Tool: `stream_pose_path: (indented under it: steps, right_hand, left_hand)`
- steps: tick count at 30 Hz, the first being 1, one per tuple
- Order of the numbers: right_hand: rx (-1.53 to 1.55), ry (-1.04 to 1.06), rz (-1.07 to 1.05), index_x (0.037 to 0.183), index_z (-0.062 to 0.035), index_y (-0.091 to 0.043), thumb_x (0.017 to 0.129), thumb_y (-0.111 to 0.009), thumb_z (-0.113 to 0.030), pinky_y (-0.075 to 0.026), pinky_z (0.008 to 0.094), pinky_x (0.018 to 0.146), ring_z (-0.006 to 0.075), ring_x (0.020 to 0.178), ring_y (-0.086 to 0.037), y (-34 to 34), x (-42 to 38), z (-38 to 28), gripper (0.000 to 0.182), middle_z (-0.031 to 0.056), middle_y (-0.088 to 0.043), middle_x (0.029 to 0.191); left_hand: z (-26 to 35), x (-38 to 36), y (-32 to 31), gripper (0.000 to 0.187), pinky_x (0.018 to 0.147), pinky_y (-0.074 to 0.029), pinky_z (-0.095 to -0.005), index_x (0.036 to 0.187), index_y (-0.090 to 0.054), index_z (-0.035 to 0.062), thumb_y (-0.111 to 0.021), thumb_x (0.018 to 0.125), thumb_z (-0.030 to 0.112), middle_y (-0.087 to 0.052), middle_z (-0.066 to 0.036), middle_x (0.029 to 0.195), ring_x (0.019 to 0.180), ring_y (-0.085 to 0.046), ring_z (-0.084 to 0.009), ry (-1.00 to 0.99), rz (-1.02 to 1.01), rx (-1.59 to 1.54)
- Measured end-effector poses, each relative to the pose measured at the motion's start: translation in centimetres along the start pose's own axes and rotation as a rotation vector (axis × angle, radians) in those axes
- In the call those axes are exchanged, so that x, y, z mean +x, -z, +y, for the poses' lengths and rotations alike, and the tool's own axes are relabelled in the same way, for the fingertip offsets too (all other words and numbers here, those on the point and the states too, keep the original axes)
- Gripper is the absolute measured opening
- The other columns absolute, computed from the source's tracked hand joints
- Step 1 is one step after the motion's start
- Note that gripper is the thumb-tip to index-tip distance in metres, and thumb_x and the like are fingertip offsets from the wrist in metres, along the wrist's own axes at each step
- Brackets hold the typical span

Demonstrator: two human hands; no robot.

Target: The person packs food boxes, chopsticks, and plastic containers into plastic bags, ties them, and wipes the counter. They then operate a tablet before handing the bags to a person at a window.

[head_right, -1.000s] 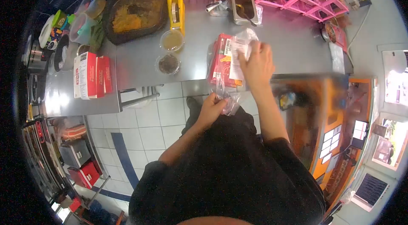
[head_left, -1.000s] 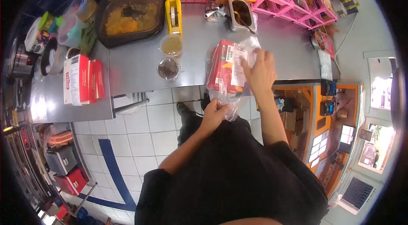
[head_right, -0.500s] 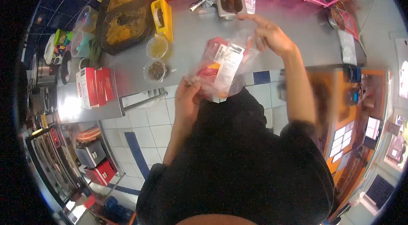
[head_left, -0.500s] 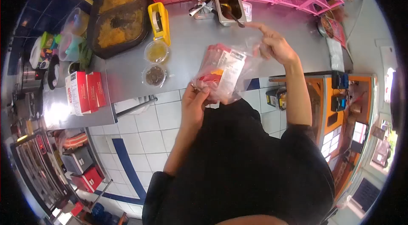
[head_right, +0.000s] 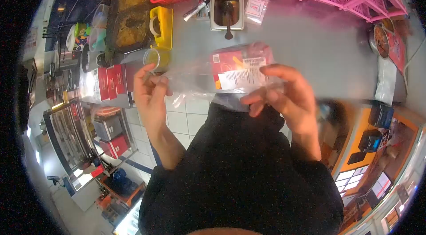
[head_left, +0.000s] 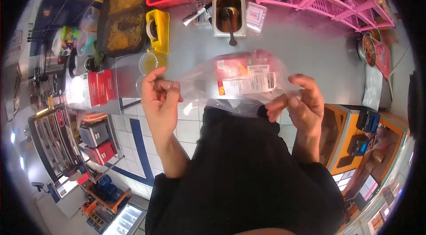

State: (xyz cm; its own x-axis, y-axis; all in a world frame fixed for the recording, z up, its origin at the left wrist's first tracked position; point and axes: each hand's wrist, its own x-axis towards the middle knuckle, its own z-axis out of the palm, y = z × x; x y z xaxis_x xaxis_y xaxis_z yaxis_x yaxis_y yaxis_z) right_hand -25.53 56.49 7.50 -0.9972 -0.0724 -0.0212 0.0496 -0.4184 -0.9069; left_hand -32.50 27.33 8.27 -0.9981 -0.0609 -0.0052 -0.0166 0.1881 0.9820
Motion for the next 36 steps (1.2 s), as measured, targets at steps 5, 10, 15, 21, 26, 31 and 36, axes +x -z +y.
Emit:
stream_pose_path:
  steps: [5,10,15,21,26,31,36]
  right_hand:
    - [0.025,0.082,0.071,0.127,-0.0001,-0.048,0.096,-0.053,-0.014,-0.056,0.0471,0.076,0.0381,0.079,-0.069,0.5,-1.1,0.0,0.034,0.0305,-0.068,0.095]
    - [0.128,0.242,0.240,0.127,-0.0007,-0.050,0.097,-0.053,-0.012,-0.059,0.0448,0.060,0.0355,0.069,-0.070,1.4,-1.4,0.1,0.033,0.0293,-0.068,0.086]
    - [-0.251,0.040,0.085,0.130,0.0044,-0.048,0.097,-0.057,-0.016,-0.058,0.0366,0.063,0.0283,0.071,-0.071,1.5,-1.3,-3.2,0.040,0.0228,-0.070,0.081]
    - [-0.697,-0.201,0.425,0.133,0.0067,-0.049,0.094,-0.060,-0.012,-0.053,0.0278,0.069,0.0155,0.073,-0.066,-2.0,-1.4,-5.6,0.044,0.0121,-0.070,0.080]
    - [-0.581,-0.085,0.745,0.134,0.0014,-0.050,0.093,-0.061,-0.009,-0.051,0.0285,0.073,0.0149,0.087,-0.065,-4.4,-4.5,-2.2,0.044,0.0089,-0.069,0.092]
    - [-0.791,-0.346,0.877,0.131,-0.0050,-0.053,0.093,-0.062,-0.018,-0.053,0.0336,0.077,0.0208,0.086,-0.069,-8.6,-7.1,-2.6,0.041,0.0121,-0.072,0.094]
    - [-0.799,-0.279,0.967,0.131,-0.0086,-0.053,0.093,-0.061,-0.029,-0.053,0.0390,0.082,0.0302,0.094,-0.069,-9.4,-11.7,-0.3,0.044,0.0138,-0.072,0.099]
  left_hand:
    - [1.9,-0.9,-5.5,0.037,0.062,-0.050,-0.0232,0.125,-0.050,0.0022,-0.059,0.089,-0.005,-0.060,-0.004,0.089,0.073,-0.059,-0.0089,0.134,-0.358,-0.190]
    - [2.9,1.8,-4.0,0.034,0.065,-0.054,-0.0254,0.123,-0.050,0.0002,-0.062,0.091,-0.004,-0.060,-0.009,0.098,0.079,-0.064,-0.0143,0.039,-0.354,-0.419]
    - [2.4,7.6,-0.2,0.021,0.070,-0.056,-0.0290,0.112,-0.059,-0.0030,-0.062,0.094,0.007,-0.065,-0.008,0.087,0.072,-0.066,-0.0146,0.070,-0.526,-0.292]
    - [-1.6,23.8,-4.9,0.030,0.072,-0.055,-0.0277,0.112,-0.063,-0.0028,-0.055,0.098,0.023,-0.068,-0.010,0.089,0.076,-0.067,-0.0153,0.054,-0.379,-0.232]
    - [-12.3,38.9,-16.4,0.021,0.070,-0.056,-0.0437,0.091,-0.072,-0.0012,-0.057,0.084,0.012,-0.070,-0.024,0.084,0.080,-0.070,-0.0329,-0.457,-0.478,0.870]
    - [-23.6,49.3,-22.8,0.036,0.095,-0.047,-0.0418,0.120,-0.064,-0.0001,-0.054,0.090,0.018,-0.058,-0.026,0.128,0.115,-0.060,-0.0323,-0.804,-0.786,1.554]
    - [-21.0,46.7,-23.5,0.037,0.094,-0.048,-0.0421,0.121,-0.063,-0.0002,-0.055,0.090,0.019,-0.059,-0.026,0.127,0.114,-0.061,-0.0328,-0.686,-0.569,1.524]
